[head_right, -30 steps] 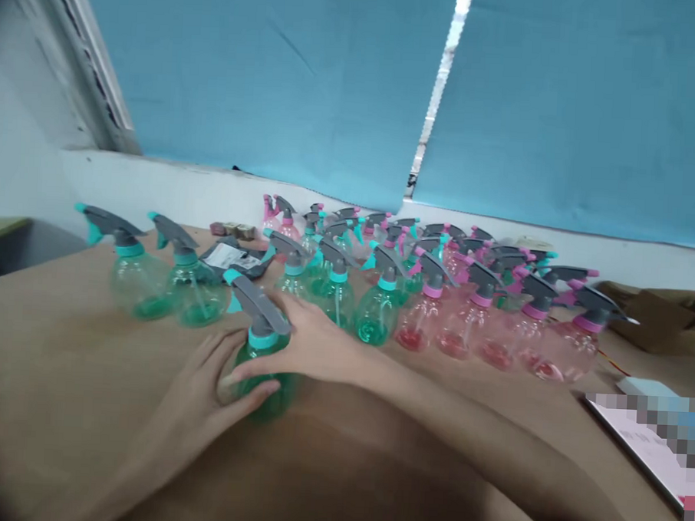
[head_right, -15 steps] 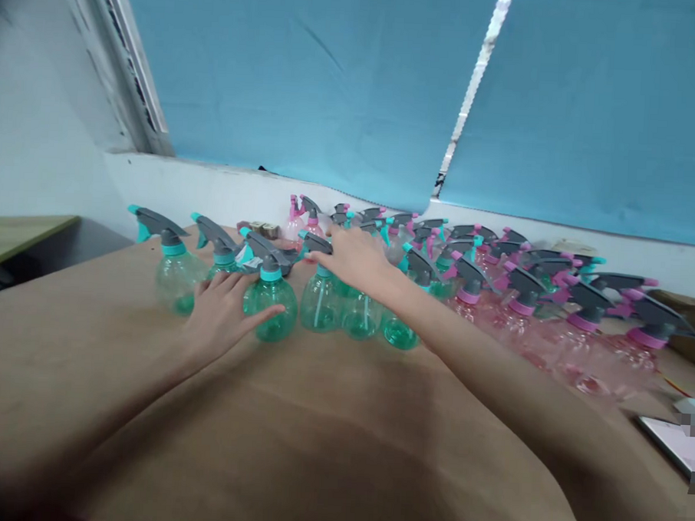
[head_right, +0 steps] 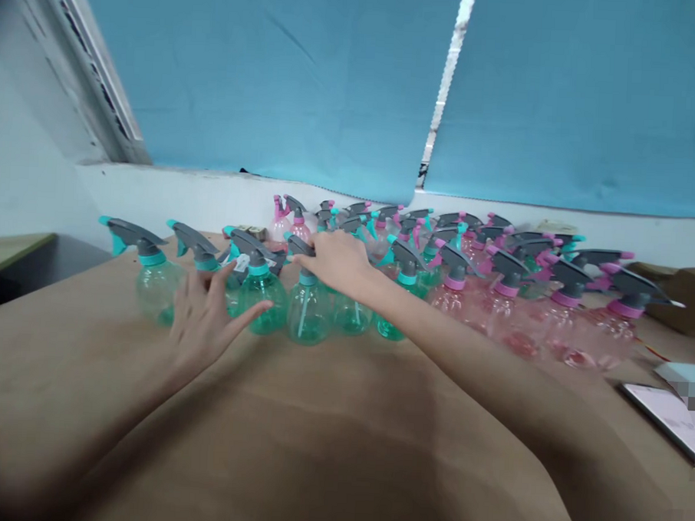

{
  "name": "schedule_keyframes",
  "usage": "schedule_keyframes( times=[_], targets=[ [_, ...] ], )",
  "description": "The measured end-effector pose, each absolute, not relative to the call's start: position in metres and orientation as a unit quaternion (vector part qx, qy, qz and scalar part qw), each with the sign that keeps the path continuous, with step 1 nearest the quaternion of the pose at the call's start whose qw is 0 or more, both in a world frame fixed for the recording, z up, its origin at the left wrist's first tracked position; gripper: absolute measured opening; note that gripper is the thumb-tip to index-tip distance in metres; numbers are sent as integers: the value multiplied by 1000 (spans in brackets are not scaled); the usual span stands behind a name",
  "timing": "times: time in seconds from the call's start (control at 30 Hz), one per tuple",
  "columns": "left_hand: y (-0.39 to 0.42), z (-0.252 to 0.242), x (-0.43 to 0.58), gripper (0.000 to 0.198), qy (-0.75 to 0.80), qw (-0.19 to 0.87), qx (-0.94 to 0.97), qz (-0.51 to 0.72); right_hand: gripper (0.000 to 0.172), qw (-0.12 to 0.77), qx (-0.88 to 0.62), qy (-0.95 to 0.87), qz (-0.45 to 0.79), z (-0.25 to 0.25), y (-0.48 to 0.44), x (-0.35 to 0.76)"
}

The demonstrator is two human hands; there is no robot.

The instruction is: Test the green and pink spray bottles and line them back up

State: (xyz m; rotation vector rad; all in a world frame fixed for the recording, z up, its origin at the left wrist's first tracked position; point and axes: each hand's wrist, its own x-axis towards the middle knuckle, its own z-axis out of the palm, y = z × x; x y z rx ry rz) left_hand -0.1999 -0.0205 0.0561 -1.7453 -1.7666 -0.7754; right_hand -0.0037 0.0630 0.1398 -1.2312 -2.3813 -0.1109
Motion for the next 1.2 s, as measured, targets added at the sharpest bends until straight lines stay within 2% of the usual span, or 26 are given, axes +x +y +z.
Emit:
schedule_keyframes(
  times=[0.07,0.17,0.3,0.47,0.57,0.67,0.8,0.9,1.03,1.2],
  targets=[
    [-37,52,-189,65,-635,241,-654,-334,39,230,-440,-867,-42,140,54,3],
    [-58,43,-168,58,-584,127,-721,-350,37,230,-431,-872,-39,141,35,17],
    [-69,33,-132,69,-582,-57,-747,-315,38,237,-423,-874,-16,141,7,45],
    [-69,29,-87,73,-555,-166,-746,-329,45,278,-396,-874,50,132,-14,91],
    [-71,27,-65,73,-535,-202,-752,-327,38,300,-346,-878,136,119,-17,122],
    [-70,24,-46,76,-506,-228,-767,-323,42,310,-328,-861,234,96,-16,148],
    [-62,18,-17,70,-461,-245,-791,-318,60,393,-314,-793,343,66,-12,165],
    [-54,13,3,72,-426,-250,-808,-321,55,450,-275,-746,406,56,-7,171],
    [-42,10,20,76,-405,-241,-823,-319,35,490,-289,-742,355,57,1,182],
    [-31,8,27,78,-412,-236,-827,-300,36,486,-309,-756,311,60,7,193]
  ],
)
